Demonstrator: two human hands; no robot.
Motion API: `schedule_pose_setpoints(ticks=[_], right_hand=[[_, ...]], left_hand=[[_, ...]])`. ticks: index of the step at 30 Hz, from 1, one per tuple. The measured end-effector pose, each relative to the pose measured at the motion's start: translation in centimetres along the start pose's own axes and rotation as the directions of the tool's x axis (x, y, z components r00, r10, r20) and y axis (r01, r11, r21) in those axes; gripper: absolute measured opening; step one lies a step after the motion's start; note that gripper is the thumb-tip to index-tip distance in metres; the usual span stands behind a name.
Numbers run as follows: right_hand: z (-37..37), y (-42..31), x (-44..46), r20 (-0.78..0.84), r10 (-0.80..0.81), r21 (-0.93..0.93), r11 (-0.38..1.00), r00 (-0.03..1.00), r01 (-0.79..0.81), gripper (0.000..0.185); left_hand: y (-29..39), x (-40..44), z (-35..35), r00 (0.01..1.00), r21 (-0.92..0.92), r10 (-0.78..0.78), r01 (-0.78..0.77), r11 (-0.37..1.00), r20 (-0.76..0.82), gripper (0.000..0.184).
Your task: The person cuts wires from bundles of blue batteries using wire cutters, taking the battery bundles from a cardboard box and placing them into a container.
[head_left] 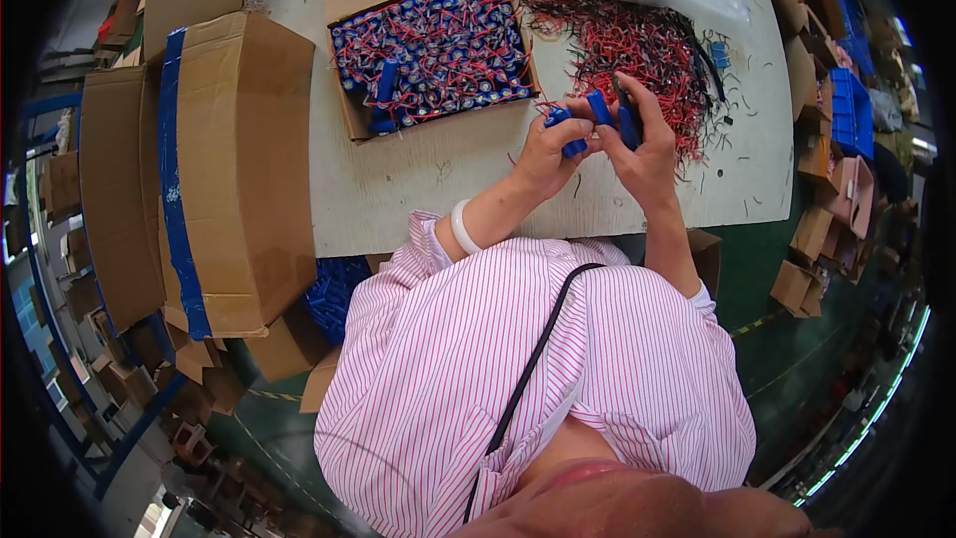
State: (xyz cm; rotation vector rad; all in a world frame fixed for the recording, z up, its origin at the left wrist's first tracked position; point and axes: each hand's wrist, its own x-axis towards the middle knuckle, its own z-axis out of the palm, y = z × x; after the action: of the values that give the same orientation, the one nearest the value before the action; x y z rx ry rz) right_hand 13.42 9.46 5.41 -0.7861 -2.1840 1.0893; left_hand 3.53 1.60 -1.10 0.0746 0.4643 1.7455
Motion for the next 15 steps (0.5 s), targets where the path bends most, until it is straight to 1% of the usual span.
schedule_pose_setpoints(ticks=[1,2,3,4,5,6,7,8,9,10,11,12,13,14,15], right_hand=[[0.4,0.1,-0.3,-0.019,-0.079,-0.104,0.992,0.997,0.076,0.053],[0.8,0.5,-0.8,-0.024,-0.137,-0.178,0.975,0.99,0.13,0.053],[0.9,0.5,-1.0,-0.032,-0.131,-0.173,0.977,0.991,0.123,0.053],[1.0,0.4,-1.3,-0.03,-0.119,-0.131,0.985,0.992,0.114,0.053],[1.0,0.4,-1.6,-0.027,-0.108,-0.09,0.99,0.994,0.105,0.054],[0.8,0.5,-1.7,-0.033,-0.101,-0.088,0.991,0.994,0.098,0.054],[0.4,0.6,-1.8,-0.039,-0.039,-0.017,0.999,0.998,0.039,0.052],[0.0,0.8,-1.9,-0.042,0.022,0.053,0.998,0.999,-0.019,0.051],[0.1,1.4,-1.7,-0.088,-0.042,0.041,0.998,0.995,0.046,0.048],[-0.1,1.5,-1.8,-0.094,-0.035,0.037,0.999,0.995,0.039,0.048],[-0.1,1.3,-1.8,-0.085,-0.013,0.076,0.997,0.996,0.019,0.048],[-0.1,1.2,-1.7,-0.074,0.008,0.117,0.993,0.997,0.001,0.047],[0.1,1.4,-1.7,-0.085,0.005,0.077,0.997,0.996,0.001,0.047],[0.2,1.8,-1.8,-0.089,0.009,0.08,0.997,0.996,-0.002,0.047],[0.3,2.2,-1.9,-0.09,0.02,0.09,0.996,0.996,-0.012,0.047]], left_hand=[[-0.3,0.0,-0.3,1.0,0.006,-0.012,0.012,1.0,-0.003,0.018],[-0.5,0.1,-0.5,0.999,0.032,0.008,-0.006,0.999,-0.049,0.019],[-0.4,0.0,-0.2,0.995,0.058,0.031,-0.026,0.998,-0.094,0.02],[-0.1,-0.1,0.0,0.995,0.063,0.026,-0.02,0.998,-0.096,0.02],[0.2,-0.3,0.4,0.994,0.129,0.037,-0.024,0.991,-0.102,0.02],[0.6,-0.4,0.9,0.993,0.194,0.047,-0.026,0.981,-0.105,0.019],[0.6,-0.4,1.1,0.994,0.197,0.038,-0.017,0.98,-0.104,0.019],[0.6,-0.3,1.3,0.994,0.279,0.083,-0.058,0.958,-0.078,0.02],[0.5,-0.2,1.4,0.991,0.358,0.124,-0.099,0.929,-0.048,0.021],[0.3,-0.1,0.9,0.992,0.373,0.124,-0.107,0.922,-0.021,0.025],[0.1,-0.1,0.6,0.993,0.373,0.116,-0.101,0.922,-0.02,0.025],[-0.1,-0.1,0.5,0.99,0.473,0.142,-0.128,0.872,0.006,0.024],[-0.2,-0.1,0.4,0.986,0.568,0.165,-0.155,0.809,0.034,0.023],[-0.2,0.0,0.4,0.979,0.592,0.19,-0.193,0.782,0.069,0.019],[-0.1,0.0,0.5,0.98,0.597,0.186,-0.19,0.78,0.069,0.019]])
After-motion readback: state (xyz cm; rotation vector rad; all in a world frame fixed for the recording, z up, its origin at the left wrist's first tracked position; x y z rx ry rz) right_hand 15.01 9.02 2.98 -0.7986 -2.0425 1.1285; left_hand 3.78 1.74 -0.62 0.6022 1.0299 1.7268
